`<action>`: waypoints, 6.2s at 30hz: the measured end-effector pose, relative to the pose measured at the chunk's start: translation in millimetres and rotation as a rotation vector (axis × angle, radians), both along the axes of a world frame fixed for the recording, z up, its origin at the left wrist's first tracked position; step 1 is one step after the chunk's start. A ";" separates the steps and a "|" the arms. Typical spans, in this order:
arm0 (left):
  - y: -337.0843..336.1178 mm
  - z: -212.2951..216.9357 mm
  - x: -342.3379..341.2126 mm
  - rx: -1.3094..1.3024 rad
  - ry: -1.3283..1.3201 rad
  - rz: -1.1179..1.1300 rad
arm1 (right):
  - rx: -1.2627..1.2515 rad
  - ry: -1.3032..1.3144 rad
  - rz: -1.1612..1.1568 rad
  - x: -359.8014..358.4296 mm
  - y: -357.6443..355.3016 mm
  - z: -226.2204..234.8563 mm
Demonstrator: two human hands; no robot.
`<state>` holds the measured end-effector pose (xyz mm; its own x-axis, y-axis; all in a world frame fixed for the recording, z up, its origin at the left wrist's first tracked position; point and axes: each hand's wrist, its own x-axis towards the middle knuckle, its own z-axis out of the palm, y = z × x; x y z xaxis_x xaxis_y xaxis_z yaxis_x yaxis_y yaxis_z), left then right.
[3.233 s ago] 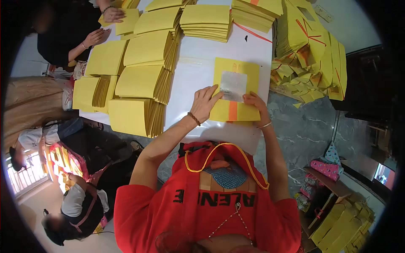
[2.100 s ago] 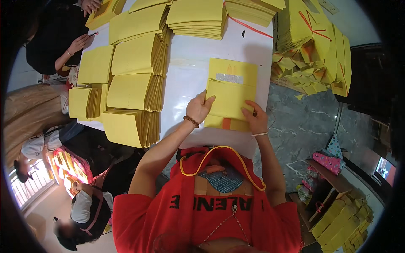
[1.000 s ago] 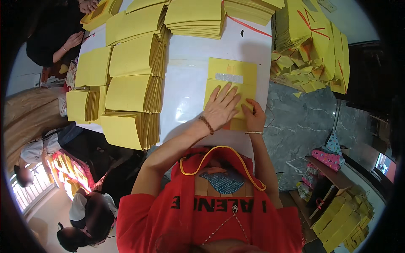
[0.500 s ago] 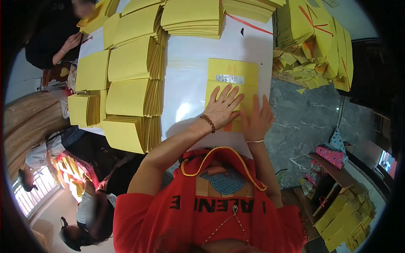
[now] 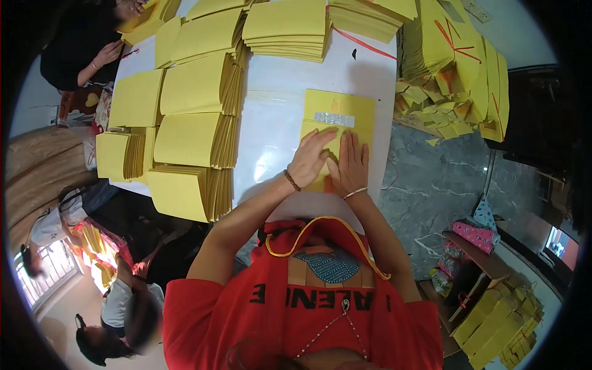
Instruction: Folding and stacking yellow paper sheets at a workbench.
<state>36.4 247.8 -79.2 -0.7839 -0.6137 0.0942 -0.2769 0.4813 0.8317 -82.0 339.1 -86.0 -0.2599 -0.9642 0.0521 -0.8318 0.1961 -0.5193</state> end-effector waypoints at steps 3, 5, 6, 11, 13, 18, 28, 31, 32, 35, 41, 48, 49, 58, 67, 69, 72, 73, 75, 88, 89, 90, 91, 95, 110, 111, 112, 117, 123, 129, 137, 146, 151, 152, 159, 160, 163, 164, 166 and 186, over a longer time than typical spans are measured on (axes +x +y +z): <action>-4.2 -0.6 1.8 0.408 0.265 0.102 | 0.023 0.206 0.042 1.3 -0.8 1.2; -5.9 10.0 4.4 0.117 0.143 0.157 | 0.061 0.237 0.026 1.7 -1.5 3.8; -8.6 7.1 8.8 -0.128 -0.001 0.087 | 0.061 0.236 0.031 1.6 -2.4 3.0; -4.7 0.3 17.7 -0.430 -0.396 0.046 | 0.073 0.257 0.028 2.6 -3.6 -0.1; -5.4 3.7 16.9 -0.450 -0.386 0.036 | 0.082 0.265 0.032 2.6 -2.2 0.4; -5.1 -1.5 17.9 -0.445 -0.387 0.037 | 0.058 0.194 0.062 -6.0 -0.3 -0.7; -3.5 1.6 18.5 -0.455 -0.372 0.055 | 0.166 0.319 0.088 -26.3 10.4 4.9; -1.9 3.4 18.0 -0.563 -0.369 0.077 | 0.177 0.306 0.099 -25.0 9.3 3.0; 0.6 11.2 15.4 -0.643 -0.385 0.073 | 0.184 0.314 0.083 -26.5 9.6 1.6; 10.9 -13.7 15.1 -0.638 -0.341 -0.198 | 0.193 0.290 0.107 -26.2 6.8 3.4; 23.6 35.0 7.8 -0.654 -0.635 -0.365 | 0.209 0.056 0.133 -54.6 13.4 -6.2; 25.3 6.5 4.1 -0.959 -0.404 -0.165 | -0.179 -0.991 -0.053 -69.0 21.9 1.0; 21.6 4.2 3.0 -0.941 -0.372 -0.162 | -0.223 -0.971 -0.233 -63.6 24.5 5.4; -64.6 63.4 9.1 -0.798 -0.043 0.221 | -0.291 -0.869 -0.436 -34.3 44.4 -22.4; -123.9 10.1 15.4 -0.818 -0.368 0.302 | -0.269 -0.612 -0.329 -38.7 43.9 -27.5; -126.1 4.6 19.5 -0.816 -0.393 0.281 | -0.246 -0.578 -0.344 -37.0 44.0 -22.4; -122.7 2.0 20.3 -0.817 -0.381 0.292 | -0.217 -0.490 -0.369 -39.1 43.4 -32.9; -123.2 0.8 19.8 -0.818 -0.377 0.284 | -0.207 -0.438 -0.376 -41.1 43.6 -38.5; -123.8 -7.2 26.2 -0.819 -0.381 0.360 | -0.198 -0.479 -0.385 -35.4 31.8 -24.5; -117.9 -25.9 25.7 -0.905 -0.407 0.414 | -0.052 -0.985 -0.490 -27.4 -3.3 -2.2; -117.8 -23.9 26.5 -0.906 -0.405 0.415 | -0.054 -0.984 -0.489 -28.0 -2.2 -3.3; -118.2 -21.6 27.9 -0.896 -0.400 0.392 | -0.075 -1.014 -0.473 -29.4 -0.3 -4.4; -118.4 -19.0 28.6 -0.885 -0.396 0.368 | -0.096 -1.044 -0.457 -31.5 2.3 -4.9; -120.2 -11.4 32.8 -0.848 -0.379 0.323 | -0.038 -1.085 -0.469 -49.8 24.6 10.3; -127.1 -6.7 27.3 -0.455 -0.529 0.231 | -0.083 -0.843 -0.478 -58.1 37.6 -11.2; -128.0 -0.9 22.0 -0.457 -0.526 0.225 | -0.087 -0.842 -0.484 -58.6 38.2 -13.4; -128.9 4.1 16.4 -0.493 -0.593 0.221 | -0.092 -0.755 -0.481 -59.0 38.8 -15.8; -132.4 -25.5 22.7 -0.634 -0.439 0.345 | -0.081 -0.763 -0.442 -54.5 41.5 -7.6; -133.6 -33.7 21.5 -0.726 -0.424 0.338 | -0.106 -0.860 -0.447 -51.9 40.5 -1.8; -140.2 -15.9 20.2 -0.734 -0.518 0.268 | -0.115 -0.895 -0.482 -49.1 41.9 2.1; -140.7 -10.8 21.4 -0.700 -0.514 0.245 | -0.093 -0.573 -0.487 -49.3 48.3 -20.9; -63.7 29.0 16.3 -0.603 0.008 0.033 | -0.342 -0.185 -0.225 -40.1 80.1 13.3; 32.9 21.2 49.2 -0.493 -0.049 -0.487 | -0.154 -0.185 0.036 -33.8 97.4 9.8; 43.6 23.0 53.8 -0.547 -0.060 -0.500 | -0.196 -0.243 0.020 -34.3 95.8 5.8; 53.4 15.8 57.0 -0.631 -0.084 -0.465 | -0.175 -0.706 -0.113 -39.7 94.8 -9.1; 51.2 15.9 56.6 -0.590 -0.097 -0.492 | -0.176 -0.706 -0.117 -40.4 96.5 -9.8; 43.2 17.1 53.4 -0.419 -0.047 -0.420 | -0.110 -0.916 -0.226 -40.7 97.8 -8.1; 40.3 17.8 50.9 -0.277 -0.021 -0.359 | -0.138 -1.014 -0.214 -43.6 98.7 -10.7; 35.8 20.8 49.1 -0.208 -0.038 -0.342 | -0.167 -1.111 -0.202 -47.4 101.1 -15.6; 47.4 17.1 53.7 -0.663 0.028 -0.516 | -0.166 -0.404 -0.076 -34.6 117.8 -13.0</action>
<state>90.1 295.3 -62.1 -0.9432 0.0104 0.3321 0.1285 0.9332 0.3356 -116.6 456.9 -99.1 -0.3609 -0.9288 0.0845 -0.5421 0.1352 -0.8294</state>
